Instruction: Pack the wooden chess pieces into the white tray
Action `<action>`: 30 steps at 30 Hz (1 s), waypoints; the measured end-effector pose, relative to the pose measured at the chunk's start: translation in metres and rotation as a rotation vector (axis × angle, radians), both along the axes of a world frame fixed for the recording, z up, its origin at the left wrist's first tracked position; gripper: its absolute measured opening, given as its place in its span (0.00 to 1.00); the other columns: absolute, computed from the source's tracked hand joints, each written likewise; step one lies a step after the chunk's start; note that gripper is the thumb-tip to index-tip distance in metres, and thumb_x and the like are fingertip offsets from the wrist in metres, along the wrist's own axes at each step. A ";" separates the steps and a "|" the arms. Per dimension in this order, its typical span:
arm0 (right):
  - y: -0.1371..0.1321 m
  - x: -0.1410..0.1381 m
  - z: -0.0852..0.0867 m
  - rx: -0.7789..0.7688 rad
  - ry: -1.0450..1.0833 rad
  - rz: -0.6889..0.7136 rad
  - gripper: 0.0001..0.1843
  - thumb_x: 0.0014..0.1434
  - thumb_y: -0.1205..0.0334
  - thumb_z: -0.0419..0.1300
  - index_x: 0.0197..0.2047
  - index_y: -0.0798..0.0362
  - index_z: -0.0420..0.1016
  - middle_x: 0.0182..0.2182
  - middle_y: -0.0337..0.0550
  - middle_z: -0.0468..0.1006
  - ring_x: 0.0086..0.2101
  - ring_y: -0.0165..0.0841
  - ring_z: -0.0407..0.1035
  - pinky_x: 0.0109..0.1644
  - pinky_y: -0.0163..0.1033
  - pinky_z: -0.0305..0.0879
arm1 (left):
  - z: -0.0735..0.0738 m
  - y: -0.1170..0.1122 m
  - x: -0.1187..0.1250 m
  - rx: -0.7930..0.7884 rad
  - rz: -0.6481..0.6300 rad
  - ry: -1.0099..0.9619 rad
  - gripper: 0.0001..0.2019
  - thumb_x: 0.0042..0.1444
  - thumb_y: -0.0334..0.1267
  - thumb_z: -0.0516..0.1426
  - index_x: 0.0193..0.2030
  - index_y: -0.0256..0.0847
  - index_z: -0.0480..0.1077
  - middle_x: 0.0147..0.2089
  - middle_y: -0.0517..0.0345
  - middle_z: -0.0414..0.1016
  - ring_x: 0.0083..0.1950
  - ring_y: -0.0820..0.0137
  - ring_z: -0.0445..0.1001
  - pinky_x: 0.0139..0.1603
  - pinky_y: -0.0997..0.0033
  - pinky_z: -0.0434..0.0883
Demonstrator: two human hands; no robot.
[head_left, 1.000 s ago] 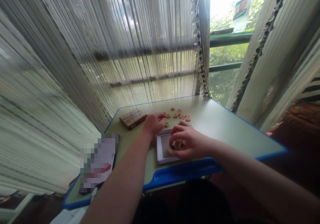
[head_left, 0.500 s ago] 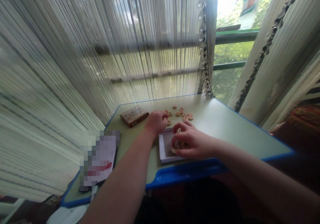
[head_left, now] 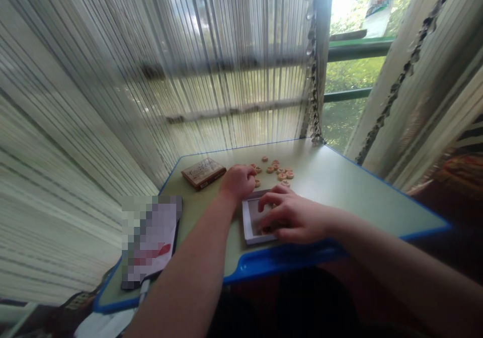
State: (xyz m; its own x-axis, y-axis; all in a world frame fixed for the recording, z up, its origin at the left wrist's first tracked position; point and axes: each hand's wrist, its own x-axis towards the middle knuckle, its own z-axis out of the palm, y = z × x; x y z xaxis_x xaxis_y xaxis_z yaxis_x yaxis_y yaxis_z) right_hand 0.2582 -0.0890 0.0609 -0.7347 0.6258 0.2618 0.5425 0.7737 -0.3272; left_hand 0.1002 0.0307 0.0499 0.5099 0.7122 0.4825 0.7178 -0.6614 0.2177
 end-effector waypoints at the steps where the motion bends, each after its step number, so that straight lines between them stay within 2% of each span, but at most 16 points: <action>1: 0.000 0.000 0.000 -0.003 0.003 0.006 0.14 0.50 0.66 0.56 0.39 0.47 0.78 0.44 0.45 0.70 0.45 0.40 0.57 0.53 0.48 0.53 | 0.000 0.000 0.000 0.007 -0.003 0.003 0.13 0.47 0.30 0.51 0.33 0.41 0.77 0.32 0.57 0.77 0.36 0.68 0.73 0.46 0.69 0.69; 4: 0.001 0.002 0.000 -0.030 0.008 -0.003 0.15 0.50 0.70 0.54 0.37 0.48 0.79 0.43 0.44 0.70 0.46 0.39 0.56 0.54 0.48 0.52 | -0.002 0.002 0.001 0.032 -0.012 0.008 0.13 0.47 0.30 0.51 0.33 0.41 0.77 0.32 0.56 0.77 0.37 0.67 0.73 0.45 0.68 0.69; 11: 0.001 0.003 0.002 -0.031 0.019 -0.010 0.16 0.47 0.71 0.53 0.34 0.48 0.79 0.41 0.44 0.71 0.45 0.39 0.56 0.54 0.49 0.52 | 0.000 -0.002 0.000 0.022 -0.024 0.012 0.12 0.47 0.31 0.51 0.32 0.40 0.76 0.33 0.56 0.78 0.37 0.68 0.73 0.43 0.70 0.69; 16: 0.001 0.004 0.002 -0.030 0.030 -0.012 0.14 0.47 0.70 0.54 0.31 0.48 0.80 0.40 0.44 0.71 0.44 0.39 0.57 0.52 0.48 0.54 | 0.006 -0.013 0.004 -0.016 -0.100 0.015 0.11 0.47 0.35 0.52 0.33 0.41 0.76 0.34 0.57 0.77 0.38 0.68 0.73 0.44 0.70 0.69; 20: 0.004 0.017 0.003 0.001 0.073 -0.089 0.14 0.49 0.70 0.54 0.35 0.49 0.78 0.38 0.44 0.71 0.41 0.37 0.59 0.52 0.48 0.54 | 0.009 -0.017 0.007 -0.029 -0.138 0.020 0.11 0.47 0.36 0.53 0.33 0.41 0.76 0.34 0.56 0.77 0.38 0.67 0.73 0.45 0.69 0.68; 25: 0.008 0.037 0.009 -0.002 0.070 -0.194 0.11 0.48 0.66 0.59 0.37 0.49 0.76 0.35 0.43 0.69 0.41 0.37 0.60 0.55 0.48 0.52 | 0.008 -0.017 0.005 -0.053 -0.146 0.000 0.11 0.46 0.36 0.54 0.33 0.41 0.76 0.33 0.57 0.77 0.37 0.68 0.72 0.42 0.70 0.69; 30: 0.008 0.036 0.006 -0.057 0.017 -0.231 0.15 0.45 0.61 0.63 0.39 0.49 0.73 0.37 0.42 0.67 0.43 0.38 0.59 0.53 0.47 0.55 | 0.009 -0.017 0.008 -0.051 -0.154 0.006 0.11 0.45 0.36 0.53 0.32 0.40 0.76 0.33 0.56 0.76 0.36 0.68 0.72 0.42 0.69 0.69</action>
